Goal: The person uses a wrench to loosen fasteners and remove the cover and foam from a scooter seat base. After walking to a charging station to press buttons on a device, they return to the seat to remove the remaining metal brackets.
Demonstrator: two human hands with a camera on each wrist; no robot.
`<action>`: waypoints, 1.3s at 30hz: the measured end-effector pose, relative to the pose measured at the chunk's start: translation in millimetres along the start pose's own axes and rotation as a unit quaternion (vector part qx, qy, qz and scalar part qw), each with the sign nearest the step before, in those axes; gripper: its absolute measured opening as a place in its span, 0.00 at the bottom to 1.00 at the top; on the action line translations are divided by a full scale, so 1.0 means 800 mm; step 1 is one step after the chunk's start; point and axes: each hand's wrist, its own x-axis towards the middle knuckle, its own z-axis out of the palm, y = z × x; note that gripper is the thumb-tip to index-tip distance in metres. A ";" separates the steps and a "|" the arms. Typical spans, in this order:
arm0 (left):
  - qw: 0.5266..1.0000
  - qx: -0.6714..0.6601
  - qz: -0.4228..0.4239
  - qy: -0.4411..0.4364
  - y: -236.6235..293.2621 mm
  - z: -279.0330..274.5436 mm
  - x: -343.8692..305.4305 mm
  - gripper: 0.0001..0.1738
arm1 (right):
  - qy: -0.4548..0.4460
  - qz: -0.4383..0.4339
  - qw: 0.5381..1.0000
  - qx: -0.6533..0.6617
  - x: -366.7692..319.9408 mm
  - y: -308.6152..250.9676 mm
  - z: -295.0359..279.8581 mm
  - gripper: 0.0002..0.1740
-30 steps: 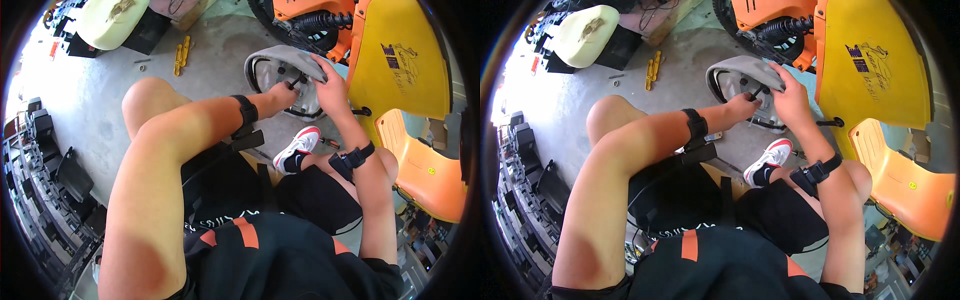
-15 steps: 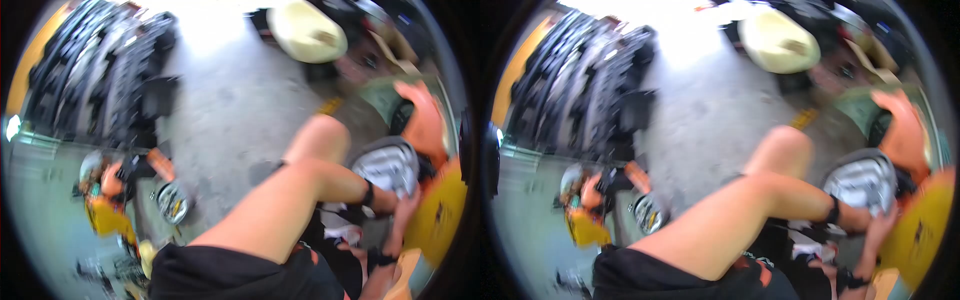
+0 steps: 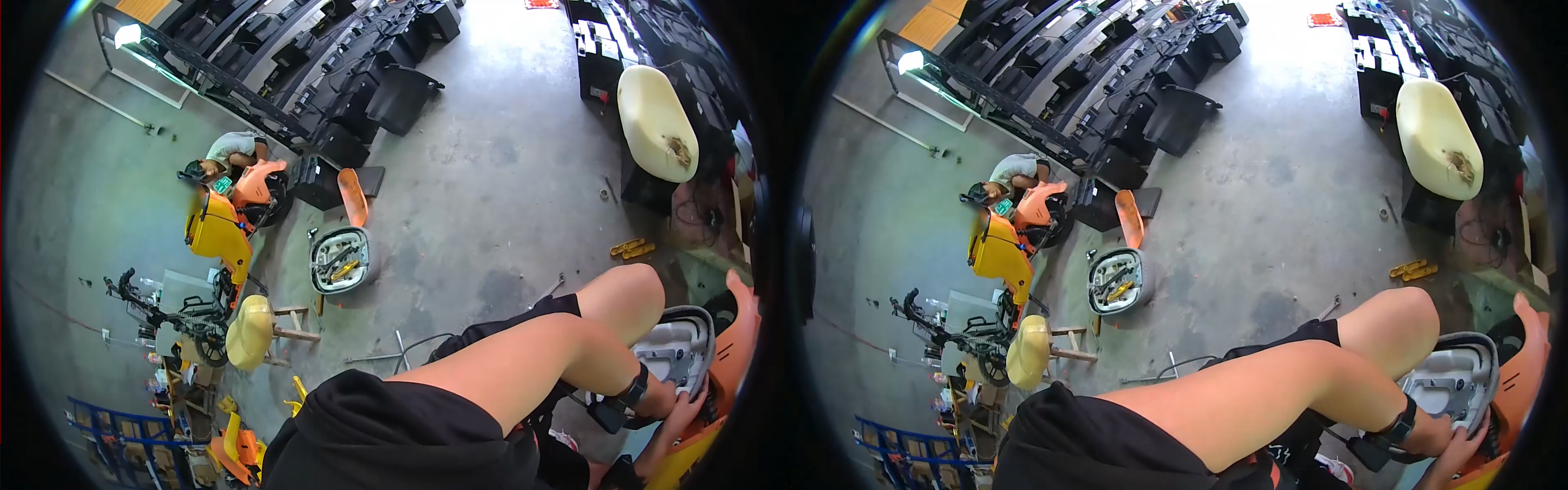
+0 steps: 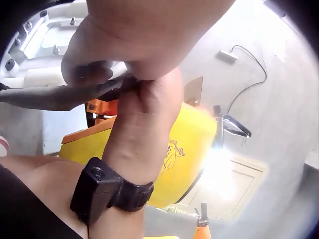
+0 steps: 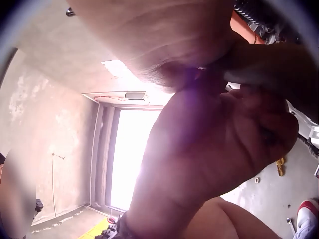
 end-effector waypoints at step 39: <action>0.252 -0.894 -0.360 0.089 0.161 0.054 0.163 0.13 | 0.045 0.195 0.980 -0.009 -0.052 0.082 -0.023 0.38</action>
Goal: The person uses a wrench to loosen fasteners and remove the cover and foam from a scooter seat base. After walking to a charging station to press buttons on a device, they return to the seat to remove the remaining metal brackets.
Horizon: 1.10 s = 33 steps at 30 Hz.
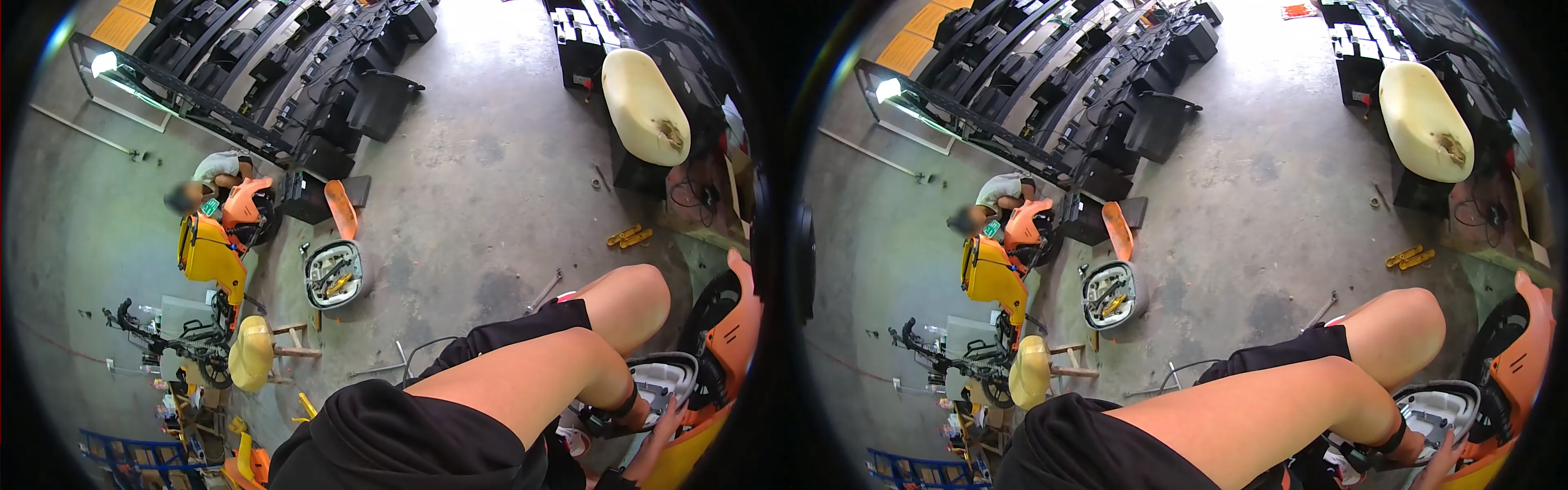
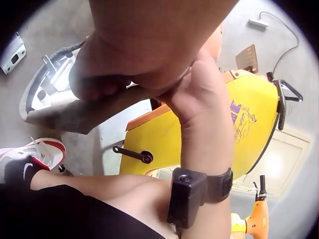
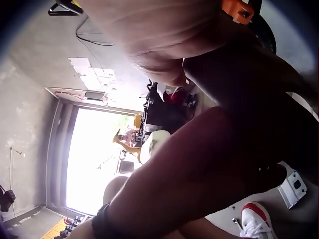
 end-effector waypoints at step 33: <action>0.926 -0.368 0.076 -0.024 -0.014 -0.064 -0.011 0.18 | 0.052 -0.183 0.976 -0.102 -0.055 -0.052 0.065 0.37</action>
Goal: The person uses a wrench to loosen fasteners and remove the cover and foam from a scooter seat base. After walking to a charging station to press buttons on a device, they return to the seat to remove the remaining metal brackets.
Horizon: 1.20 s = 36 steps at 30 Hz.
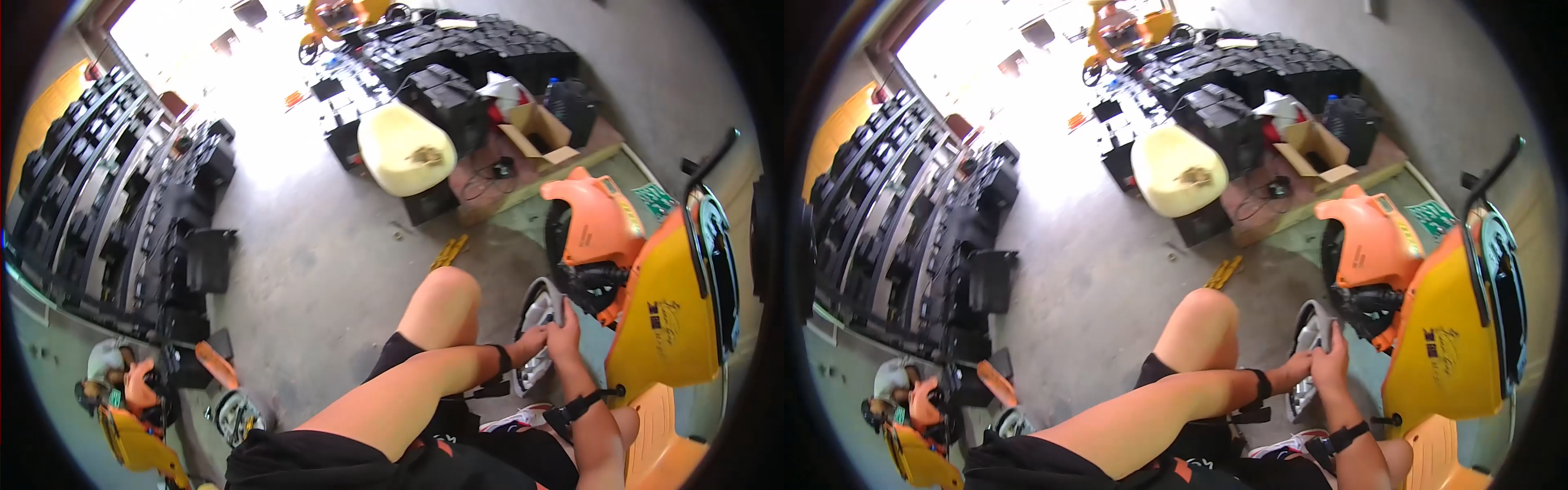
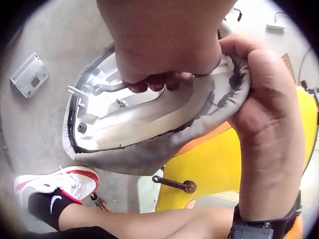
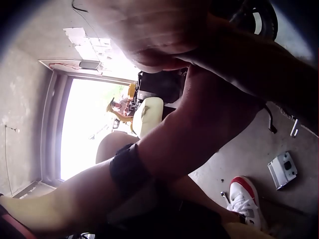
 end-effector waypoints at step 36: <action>0.938 0.077 -0.305 0.148 0.277 0.019 -0.035 0.24 | -0.055 0.027 0.877 -0.477 0.124 -0.041 -0.036 0.12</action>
